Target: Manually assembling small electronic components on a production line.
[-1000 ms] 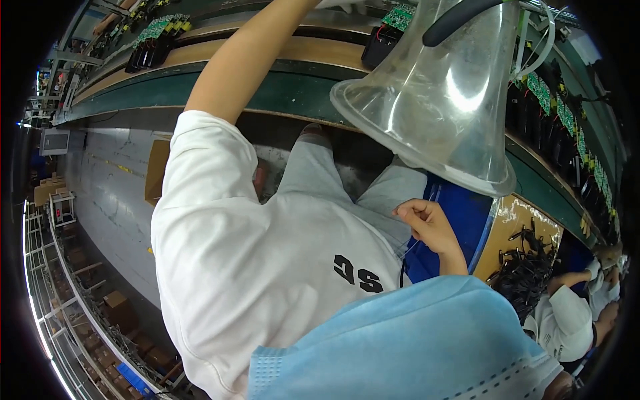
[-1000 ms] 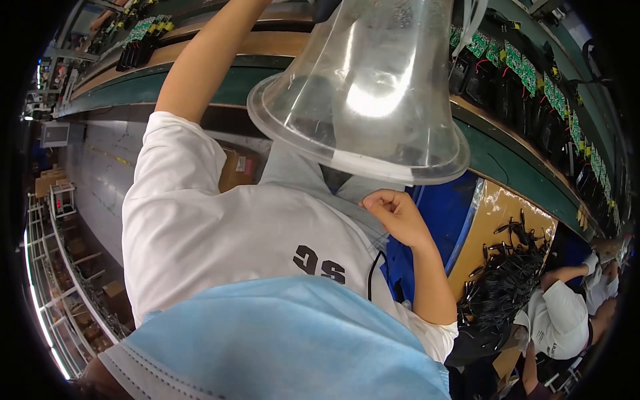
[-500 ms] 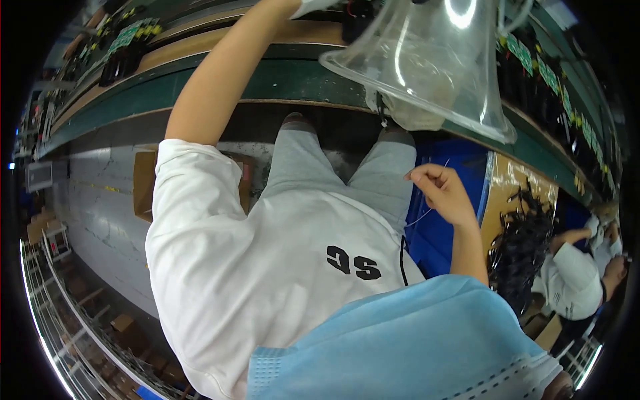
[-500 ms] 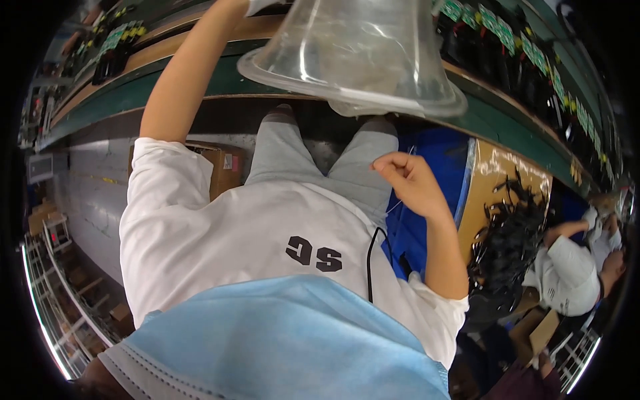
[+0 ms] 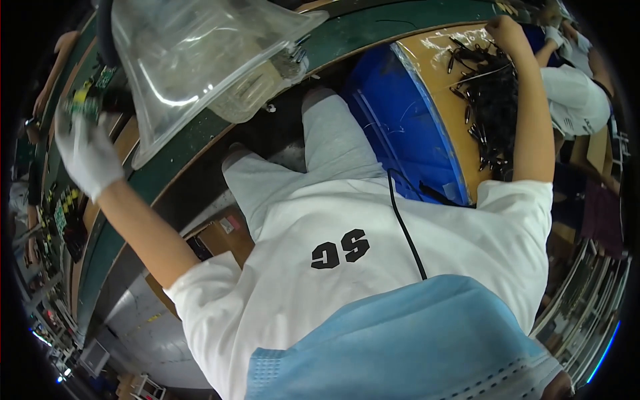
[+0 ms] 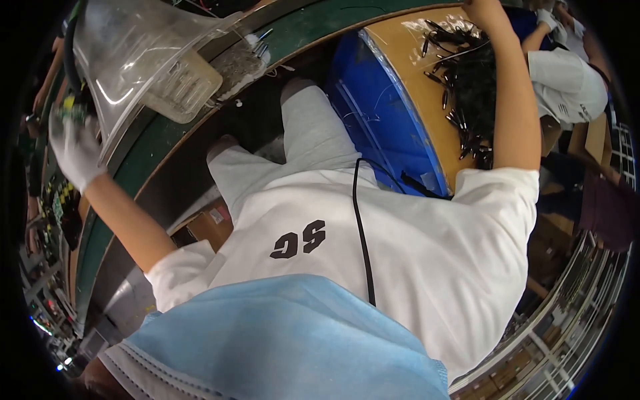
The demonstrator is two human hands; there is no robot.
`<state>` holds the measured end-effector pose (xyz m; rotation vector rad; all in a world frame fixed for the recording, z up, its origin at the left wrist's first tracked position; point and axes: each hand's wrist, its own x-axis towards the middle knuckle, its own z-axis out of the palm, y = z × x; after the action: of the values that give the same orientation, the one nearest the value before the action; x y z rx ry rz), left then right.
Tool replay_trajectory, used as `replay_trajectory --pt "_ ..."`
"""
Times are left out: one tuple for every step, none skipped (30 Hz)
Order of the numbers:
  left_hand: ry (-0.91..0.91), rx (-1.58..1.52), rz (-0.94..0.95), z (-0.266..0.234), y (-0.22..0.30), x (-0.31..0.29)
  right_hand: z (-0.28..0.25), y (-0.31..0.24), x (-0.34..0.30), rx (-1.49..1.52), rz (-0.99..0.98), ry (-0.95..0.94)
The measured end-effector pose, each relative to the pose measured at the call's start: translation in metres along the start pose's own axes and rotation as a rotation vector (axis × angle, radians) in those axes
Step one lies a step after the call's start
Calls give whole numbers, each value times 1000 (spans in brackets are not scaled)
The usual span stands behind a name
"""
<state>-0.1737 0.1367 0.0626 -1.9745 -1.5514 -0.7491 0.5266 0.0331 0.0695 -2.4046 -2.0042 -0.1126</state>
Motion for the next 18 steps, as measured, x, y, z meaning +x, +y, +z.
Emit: replay_trajectory --pt "-13 26 -32 -17 -6 -15 -11 24 -3 115 -156 2" --pt "-58 -4 -146 -30 0 -30 -7 29 -4 113 -146 -4" --pt "-77 -66 -167 -36 -2 -48 -5 35 -14 142 -69 -5" --pt "-89 -127 -186 -44 -2 -62 -5 31 -24 174 9 1" --pt "-57 -731 -464 -53 11 -69 4 63 -21 204 92 9" --pt "-33 -1339 -735 -62 26 -74 18 131 -15 236 179 19" --pt "-46 -1352 -723 -66 29 -82 19 178 -22 264 264 29" --pt "-151 -1319 -776 -68 30 -93 23 223 -40 289 354 39" --pt "-241 -1257 -837 -74 32 -105 29 221 -47 327 420 43" --pt "-231 -1288 -882 -74 41 -113 24 205 -65 350 503 52" --pt "-226 -1321 -926 -73 50 -121 22 190 -77 371 589 63" --pt "-252 -1340 -910 -75 54 -128 18 177 -95 392 685 76" --pt "-259 -1357 -941 -75 56 -136 10 171 -113 406 782 91" --pt "-266 -1374 -972 -73 58 -139 4 181 -134 420 879 109" --pt "-283 -1388 -964 -72 61 -139 3 180 -155 375 858 80" --pt "-290 -1449 -962 -69 62 -140 4 171 -181 330 833 53" --pt "-294 -1507 -962 -66 62 -141 2 136 -194 375 970 55" --pt "-294 -1563 -961 -63 63 -142 17 139 -208 327 951 97"
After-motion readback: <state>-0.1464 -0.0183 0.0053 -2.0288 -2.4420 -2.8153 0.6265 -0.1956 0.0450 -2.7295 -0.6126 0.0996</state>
